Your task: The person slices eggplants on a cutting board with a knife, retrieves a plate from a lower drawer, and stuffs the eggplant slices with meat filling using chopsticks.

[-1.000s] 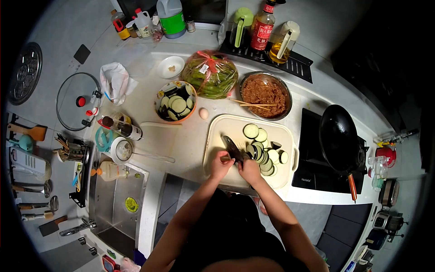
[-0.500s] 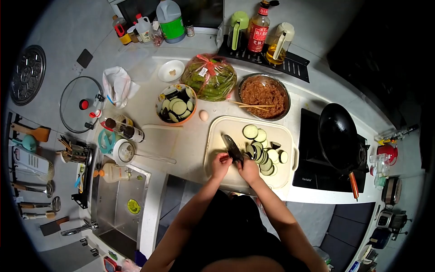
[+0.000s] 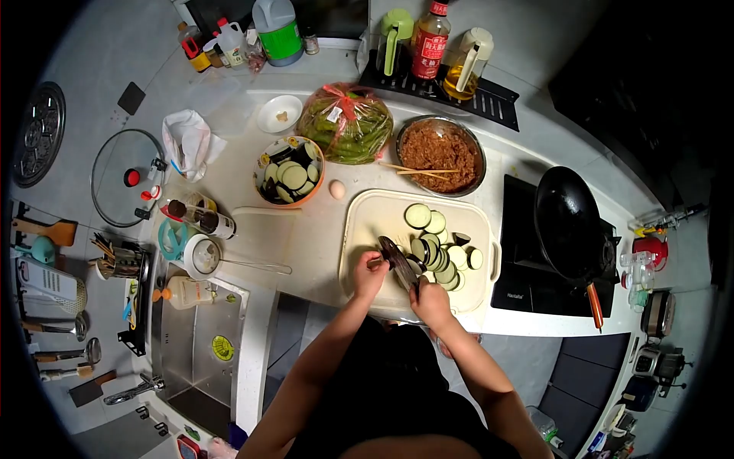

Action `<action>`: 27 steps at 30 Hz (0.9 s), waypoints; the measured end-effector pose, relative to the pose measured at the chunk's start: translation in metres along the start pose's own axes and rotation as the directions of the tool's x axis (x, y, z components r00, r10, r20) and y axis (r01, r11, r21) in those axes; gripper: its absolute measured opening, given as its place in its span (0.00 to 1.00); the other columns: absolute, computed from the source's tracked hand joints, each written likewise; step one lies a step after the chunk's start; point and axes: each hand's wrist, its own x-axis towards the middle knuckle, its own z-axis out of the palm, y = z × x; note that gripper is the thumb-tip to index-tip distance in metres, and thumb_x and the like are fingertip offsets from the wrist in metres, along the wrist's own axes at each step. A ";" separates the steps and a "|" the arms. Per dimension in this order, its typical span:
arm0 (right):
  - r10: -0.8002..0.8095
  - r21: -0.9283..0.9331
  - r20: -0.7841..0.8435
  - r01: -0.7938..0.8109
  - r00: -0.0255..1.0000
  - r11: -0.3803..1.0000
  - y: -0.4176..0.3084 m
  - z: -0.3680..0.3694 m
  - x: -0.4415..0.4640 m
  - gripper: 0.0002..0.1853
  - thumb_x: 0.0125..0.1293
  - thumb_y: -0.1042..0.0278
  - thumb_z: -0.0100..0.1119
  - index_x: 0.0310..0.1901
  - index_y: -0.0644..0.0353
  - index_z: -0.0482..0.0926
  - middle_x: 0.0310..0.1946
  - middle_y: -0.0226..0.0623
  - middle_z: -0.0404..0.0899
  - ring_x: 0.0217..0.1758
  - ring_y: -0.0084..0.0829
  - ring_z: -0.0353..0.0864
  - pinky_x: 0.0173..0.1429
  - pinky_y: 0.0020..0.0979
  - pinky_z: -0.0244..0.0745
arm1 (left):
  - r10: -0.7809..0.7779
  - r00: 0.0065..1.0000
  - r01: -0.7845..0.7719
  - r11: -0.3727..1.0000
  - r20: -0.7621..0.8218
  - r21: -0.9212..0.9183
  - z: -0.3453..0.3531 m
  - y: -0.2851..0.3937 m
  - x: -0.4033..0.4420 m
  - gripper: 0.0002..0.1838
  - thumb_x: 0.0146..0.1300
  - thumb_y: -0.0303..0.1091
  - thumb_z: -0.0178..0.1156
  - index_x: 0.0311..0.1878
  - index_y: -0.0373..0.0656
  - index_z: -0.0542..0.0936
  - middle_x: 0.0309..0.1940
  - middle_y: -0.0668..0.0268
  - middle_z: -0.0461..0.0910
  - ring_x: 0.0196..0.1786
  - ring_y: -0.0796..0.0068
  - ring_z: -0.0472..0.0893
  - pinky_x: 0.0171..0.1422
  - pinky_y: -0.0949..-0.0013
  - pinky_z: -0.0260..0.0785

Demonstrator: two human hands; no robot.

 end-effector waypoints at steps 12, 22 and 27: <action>0.010 0.010 -0.024 -0.009 1.000 1.000 -0.019 0.013 0.028 0.11 0.54 0.66 0.55 0.26 0.67 0.72 0.15 0.54 0.73 0.19 0.51 0.75 0.26 0.45 0.72 | 0.111 0.992 -0.104 0.989 -0.063 0.105 0.000 -0.004 0.007 0.14 0.45 0.27 0.64 0.37 0.38 0.75 0.22 0.69 0.77 0.24 0.84 0.73 0.31 0.78 0.67; 0.002 -0.023 0.019 -0.001 1.000 1.000 -0.005 -0.003 0.014 0.11 0.54 0.66 0.55 0.28 0.69 0.72 0.15 0.54 0.73 0.20 0.51 0.75 0.26 0.44 0.72 | 0.194 0.981 -0.182 0.952 -0.025 0.246 0.008 0.015 0.004 0.14 0.42 0.27 0.65 0.35 0.35 0.75 0.22 0.64 0.78 0.25 0.78 0.77 0.34 0.74 0.70; -0.004 0.087 -0.045 0.008 0.999 0.996 -0.005 0.014 0.035 0.12 0.54 0.66 0.54 0.29 0.69 0.72 0.17 0.55 0.73 0.22 0.53 0.75 0.28 0.46 0.71 | 0.246 0.969 -0.225 0.921 -0.030 0.319 0.011 0.011 0.002 0.14 0.42 0.27 0.65 0.34 0.35 0.76 0.24 0.62 0.80 0.27 0.74 0.79 0.35 0.72 0.72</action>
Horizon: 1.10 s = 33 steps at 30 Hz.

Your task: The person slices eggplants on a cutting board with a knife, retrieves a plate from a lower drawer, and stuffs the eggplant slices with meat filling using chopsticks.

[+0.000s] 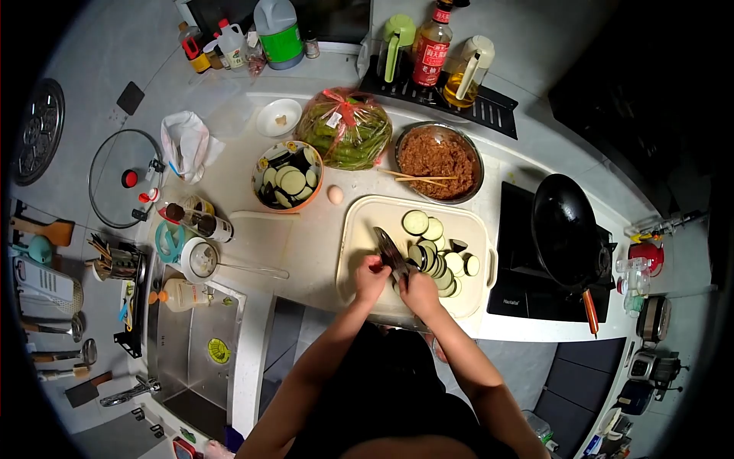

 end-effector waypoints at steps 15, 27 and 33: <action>0.051 -0.011 0.110 -0.050 0.993 0.999 0.005 0.016 0.004 0.11 0.52 0.67 0.54 0.28 0.68 0.71 0.19 0.55 0.74 0.23 0.52 0.76 0.31 0.46 0.73 | -0.012 1.000 0.012 0.999 0.012 -0.044 -0.007 -0.023 0.011 0.15 0.42 0.28 0.65 0.35 0.36 0.76 0.22 0.64 0.80 0.26 0.78 0.78 0.34 0.74 0.71; 0.031 -0.028 0.029 -0.030 0.999 0.999 -0.001 0.008 -0.006 0.11 0.54 0.65 0.53 0.28 0.67 0.71 0.16 0.53 0.74 0.20 0.50 0.76 0.26 0.44 0.73 | -0.019 0.994 0.036 0.985 0.103 -0.171 -0.021 -0.003 0.010 0.15 0.45 0.28 0.66 0.37 0.38 0.74 0.30 0.65 0.79 0.32 0.76 0.79 0.36 0.75 0.71; -0.066 -0.218 0.049 0.075 0.997 0.973 -0.009 0.016 -0.014 0.10 0.55 0.66 0.51 0.26 0.66 0.70 0.13 0.47 0.74 0.15 0.45 0.75 0.20 0.39 0.72 | -0.149 0.985 0.152 0.988 0.084 -0.037 -0.025 0.002 0.009 0.15 0.44 0.29 0.66 0.35 0.37 0.74 0.25 0.64 0.79 0.30 0.77 0.79 0.35 0.74 0.71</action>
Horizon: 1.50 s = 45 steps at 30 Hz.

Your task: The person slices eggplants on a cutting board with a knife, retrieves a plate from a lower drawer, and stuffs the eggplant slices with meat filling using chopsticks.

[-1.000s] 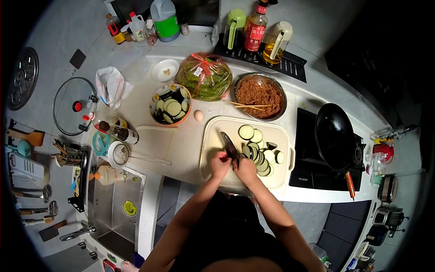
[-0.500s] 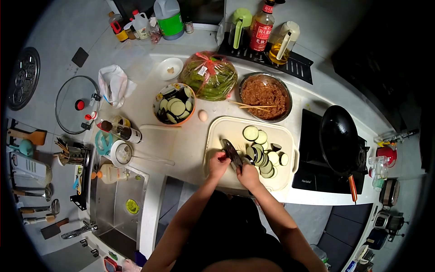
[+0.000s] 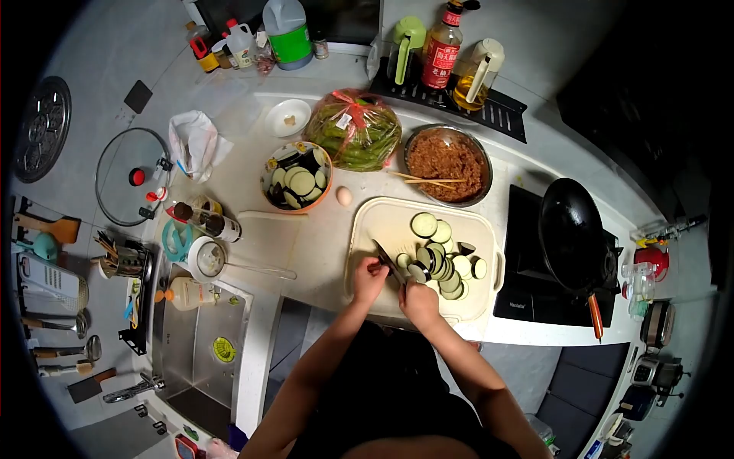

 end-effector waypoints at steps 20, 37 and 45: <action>0.021 -0.024 0.043 -0.020 0.999 1.000 -0.008 0.021 0.040 0.10 0.56 0.65 0.50 0.27 0.65 0.72 0.17 0.50 0.76 0.20 0.46 0.78 0.25 0.41 0.74 | 0.041 0.999 -0.040 0.989 -0.006 0.144 -0.002 -0.006 0.003 0.13 0.43 0.33 0.65 0.30 0.36 0.78 0.24 0.58 0.80 0.28 0.67 0.80 0.35 0.68 0.72; 0.159 0.237 -0.161 -0.118 0.974 0.964 0.035 -0.019 -0.003 0.13 0.52 0.62 0.57 0.33 0.64 0.75 0.16 0.48 0.74 0.20 0.46 0.76 0.26 0.40 0.72 | 0.269 0.947 -0.293 0.947 0.173 0.131 0.004 0.006 0.017 0.09 0.51 0.30 0.62 0.37 0.42 0.78 0.30 0.61 0.80 0.30 0.70 0.80 0.35 0.71 0.71; 0.030 0.245 -0.391 0.072 0.920 0.967 0.069 -0.036 -0.034 0.16 0.50 0.71 0.59 0.44 0.54 0.78 0.25 0.40 0.78 0.23 0.39 0.78 0.28 0.33 0.73 | 0.333 0.943 -0.331 0.930 0.015 0.162 0.005 0.029 0.015 0.08 0.59 0.25 0.55 0.41 0.39 0.77 0.33 0.62 0.79 0.31 0.75 0.78 0.35 0.75 0.70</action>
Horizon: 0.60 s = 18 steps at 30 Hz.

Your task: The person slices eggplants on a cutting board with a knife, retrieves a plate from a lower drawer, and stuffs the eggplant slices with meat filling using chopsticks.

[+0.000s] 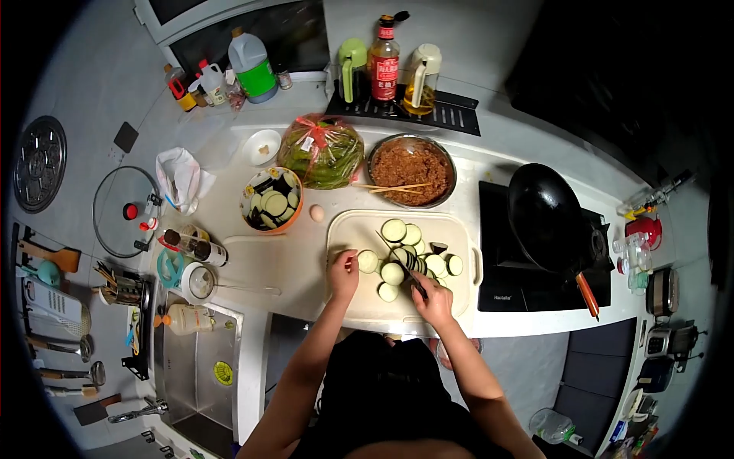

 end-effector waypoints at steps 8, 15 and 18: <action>-0.015 -0.190 -0.125 -0.010 0.992 0.982 0.035 -0.043 -0.009 0.23 0.43 0.79 0.58 0.45 0.51 0.78 0.26 0.38 0.75 0.29 0.40 0.75 0.35 0.35 0.70 | 0.325 0.945 -0.324 0.936 0.012 0.135 0.039 0.028 -0.042 0.15 0.50 0.26 0.59 0.43 0.42 0.72 0.44 0.56 0.70 0.48 0.54 0.71 0.52 0.59 0.65; 0.485 0.031 -0.304 -0.500 0.820 0.865 0.093 -0.039 -0.030 0.10 0.58 0.69 0.55 0.42 0.58 0.76 0.18 0.39 0.75 0.20 0.35 0.75 0.28 0.32 0.69 | 0.052 0.777 -0.528 0.598 0.628 0.603 0.088 0.080 -0.057 0.59 0.29 0.65 0.68 0.68 0.60 0.52 0.69 0.52 0.36 0.69 0.40 0.40 0.62 0.34 0.43; 0.700 0.235 -0.107 -0.666 0.706 0.708 0.137 -0.035 -0.045 0.14 0.56 0.62 0.56 0.43 0.58 0.75 0.26 0.47 0.78 0.32 0.46 0.79 0.36 0.38 0.71 | -0.018 0.783 -0.515 0.541 0.622 0.664 0.103 0.076 -0.058 0.59 0.31 0.66 0.66 0.69 0.62 0.49 0.69 0.53 0.36 0.69 0.39 0.39 0.62 0.33 0.43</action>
